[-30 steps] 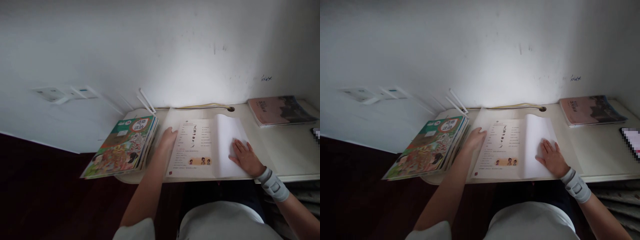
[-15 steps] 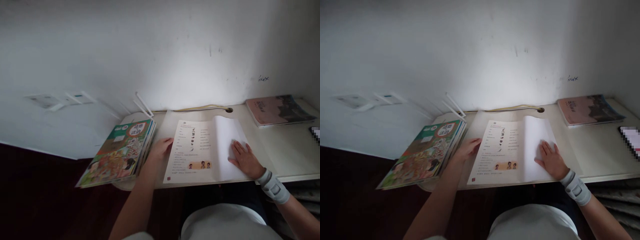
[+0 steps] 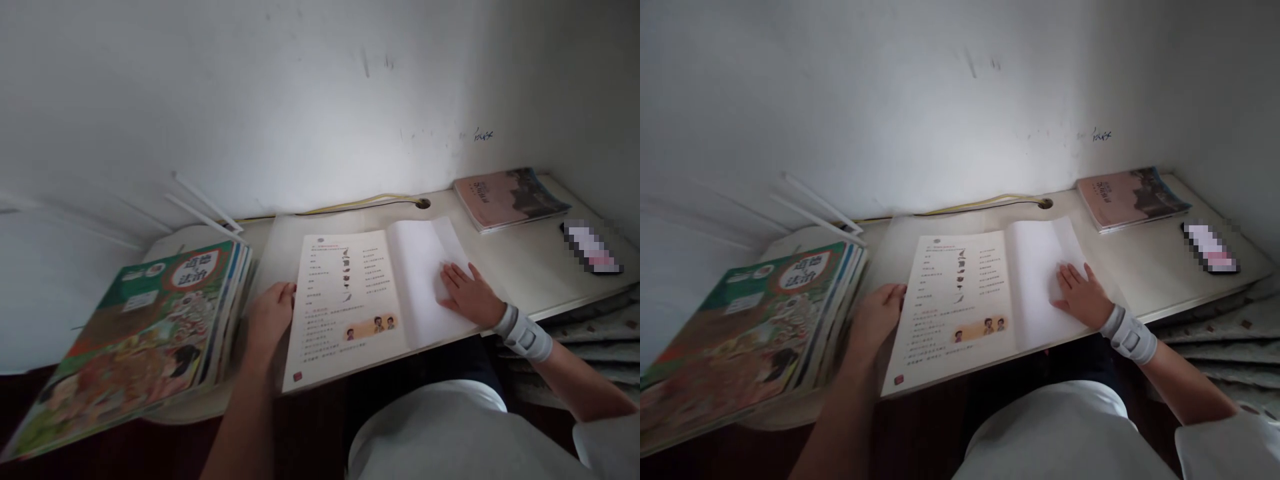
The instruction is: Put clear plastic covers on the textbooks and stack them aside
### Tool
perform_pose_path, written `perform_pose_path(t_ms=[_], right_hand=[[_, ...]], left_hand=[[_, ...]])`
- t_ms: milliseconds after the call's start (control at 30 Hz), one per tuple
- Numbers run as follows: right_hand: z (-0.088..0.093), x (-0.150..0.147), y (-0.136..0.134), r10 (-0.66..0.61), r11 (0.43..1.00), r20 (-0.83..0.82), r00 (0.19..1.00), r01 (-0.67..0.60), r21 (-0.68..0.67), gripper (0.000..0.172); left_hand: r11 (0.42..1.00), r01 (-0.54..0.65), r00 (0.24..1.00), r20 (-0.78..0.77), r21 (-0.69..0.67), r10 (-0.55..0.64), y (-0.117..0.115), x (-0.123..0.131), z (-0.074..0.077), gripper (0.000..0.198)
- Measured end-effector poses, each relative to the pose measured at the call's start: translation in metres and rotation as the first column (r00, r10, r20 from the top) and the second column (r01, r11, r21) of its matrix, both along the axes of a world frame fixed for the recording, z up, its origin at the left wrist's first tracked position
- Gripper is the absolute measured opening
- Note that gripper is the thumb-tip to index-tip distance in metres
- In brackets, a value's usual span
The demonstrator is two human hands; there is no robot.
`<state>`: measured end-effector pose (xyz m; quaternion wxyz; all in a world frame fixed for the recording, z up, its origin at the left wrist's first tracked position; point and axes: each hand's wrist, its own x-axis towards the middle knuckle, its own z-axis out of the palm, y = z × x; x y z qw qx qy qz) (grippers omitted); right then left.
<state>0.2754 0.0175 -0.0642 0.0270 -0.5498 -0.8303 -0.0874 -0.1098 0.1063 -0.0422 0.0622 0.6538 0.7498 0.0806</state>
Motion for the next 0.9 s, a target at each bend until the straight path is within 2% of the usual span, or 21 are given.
perform_pose_path(t_ms=[167, 267, 400, 533, 767, 833, 900], right_hand=[[0.019, -0.026, -0.021, 0.07, 0.997, -0.024, 0.997, -0.07, -0.01, 0.054], [0.023, -0.038, -0.047, -0.002, 0.999, -0.01, 1.0, 0.001, -0.032, 0.056], [0.015, -0.041, -0.067, -0.054, 0.997, 0.017, 0.998, 0.055, -0.06, 0.079], [0.007, -0.028, -0.066, -0.08, 0.995, 0.042, 0.996, 0.082, -0.048, 0.091], [0.009, -0.002, -0.07, -0.05, 0.998, 0.058, 0.997, 0.052, -0.03, 0.084], [0.013, -0.002, -0.059, -0.023, 1.0, 0.03, 0.999, 0.023, -0.01, 0.077], [0.018, -0.005, -0.035, 0.024, 1.0, -0.006, 1.0, -0.024, 0.01, 0.072]], left_hand=[[0.999, 0.043, 0.998, -0.05, -0.01, -0.043, 0.0, -0.004, -0.006, 0.035], [0.999, 0.05, 0.998, -0.046, -0.015, -0.05, -0.001, -0.006, -0.011, 0.036], [1.0, 0.019, 1.0, 0.005, -0.024, -0.019, -0.006, -0.006, -0.012, 0.035], [1.0, 0.007, 1.0, -0.001, -0.009, -0.007, -0.012, -0.006, -0.012, 0.035], [1.0, 0.022, 0.997, -0.074, 0.016, -0.02, -0.015, -0.007, -0.015, 0.035], [1.0, 0.024, 0.998, -0.06, 0.015, -0.023, -0.015, -0.005, -0.015, 0.034], [1.0, 0.023, 0.999, -0.049, 0.004, -0.023, -0.015, -0.004, -0.014, 0.033]])
